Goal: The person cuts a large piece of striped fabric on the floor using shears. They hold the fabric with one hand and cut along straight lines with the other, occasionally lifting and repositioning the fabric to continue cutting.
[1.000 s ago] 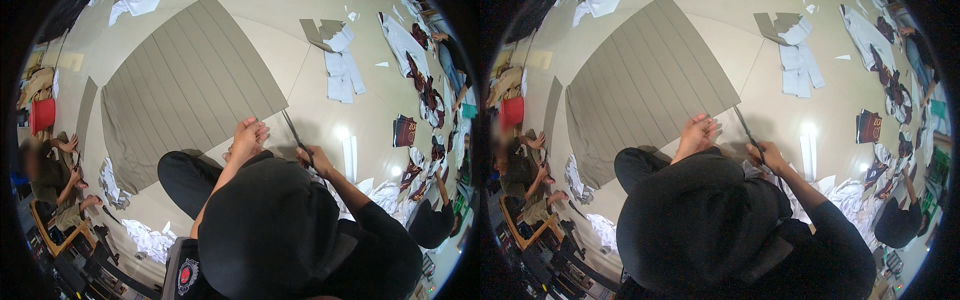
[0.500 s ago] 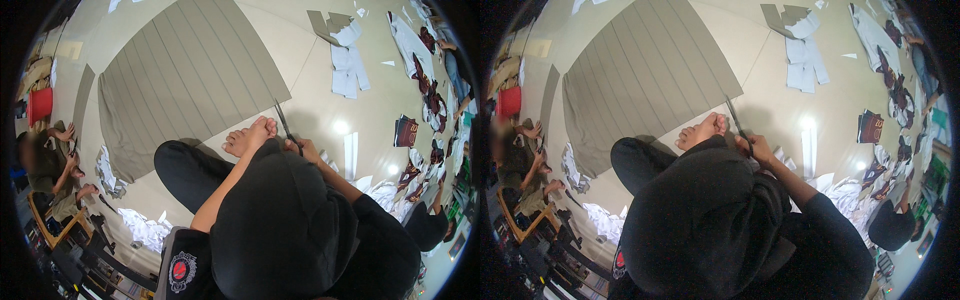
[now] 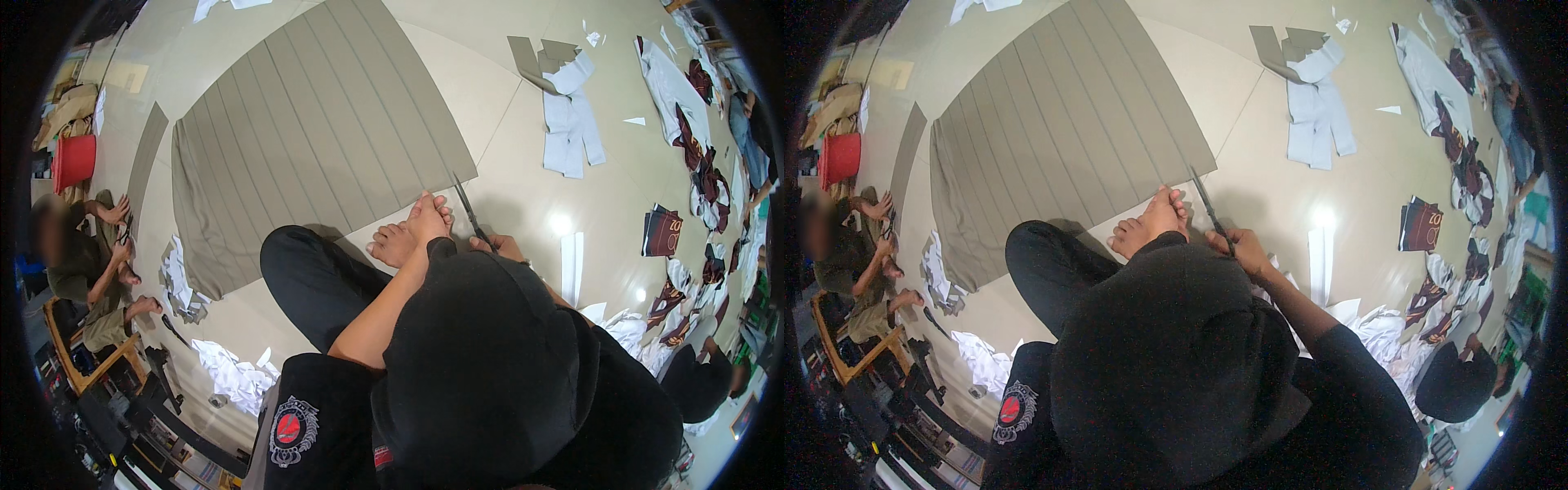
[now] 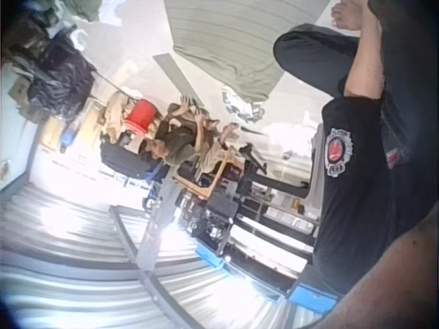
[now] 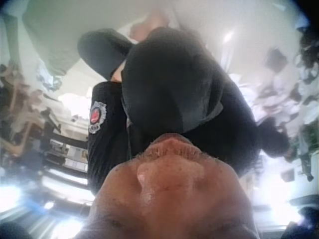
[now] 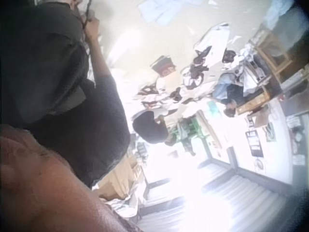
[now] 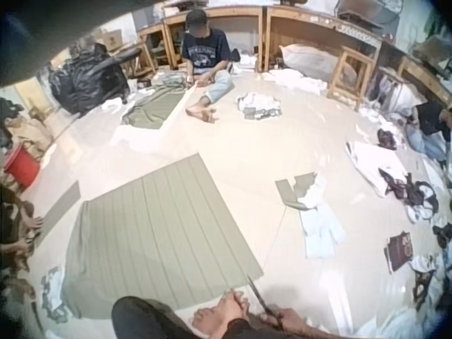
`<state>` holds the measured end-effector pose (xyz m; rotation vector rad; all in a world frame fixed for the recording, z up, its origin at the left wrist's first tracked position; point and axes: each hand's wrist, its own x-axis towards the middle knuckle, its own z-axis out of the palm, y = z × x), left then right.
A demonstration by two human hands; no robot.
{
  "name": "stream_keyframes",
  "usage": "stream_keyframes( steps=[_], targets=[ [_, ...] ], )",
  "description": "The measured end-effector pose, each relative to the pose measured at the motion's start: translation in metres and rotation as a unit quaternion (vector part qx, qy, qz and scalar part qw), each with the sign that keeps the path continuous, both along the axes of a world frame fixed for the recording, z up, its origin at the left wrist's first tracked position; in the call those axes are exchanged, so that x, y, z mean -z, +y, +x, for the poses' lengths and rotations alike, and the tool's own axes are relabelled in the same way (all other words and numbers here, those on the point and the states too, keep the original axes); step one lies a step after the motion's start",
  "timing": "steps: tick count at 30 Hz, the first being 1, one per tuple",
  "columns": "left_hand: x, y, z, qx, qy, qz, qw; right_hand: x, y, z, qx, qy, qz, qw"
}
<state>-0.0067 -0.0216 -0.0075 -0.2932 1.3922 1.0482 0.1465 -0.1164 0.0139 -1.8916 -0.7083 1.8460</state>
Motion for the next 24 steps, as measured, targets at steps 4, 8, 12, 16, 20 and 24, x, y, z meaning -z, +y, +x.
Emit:
stream_keyframes(
  steps=[4,8,12,16,20,24],
  targets=[
    [-0.009,0.011,0.003,0.056,-0.002,-0.017,0.998,0.002,0.001,-0.002,-0.016,-0.013,0.021,1.000],
    [-0.003,0.010,0.004,0.119,0.047,-0.020,0.992,0.007,0.000,-0.003,-0.030,-0.003,0.032,0.999],
    [0.007,0.008,0.004,0.147,0.074,-0.015,0.986,0.003,0.005,-0.008,-0.010,0.019,0.011,1.000],
    [0.005,0.005,0.006,0.179,0.071,0.005,0.981,0.007,0.004,-0.004,-0.019,0.035,0.011,0.999],
    [0.007,0.003,0.009,0.183,0.083,0.020,0.979,-0.002,0.011,-0.009,-0.005,0.027,0.010,1.000],
    [0.009,0.003,0.007,0.168,0.071,0.016,0.983,0.003,0.011,-0.007,-0.020,-0.006,-0.011,1.000]
  ],
)
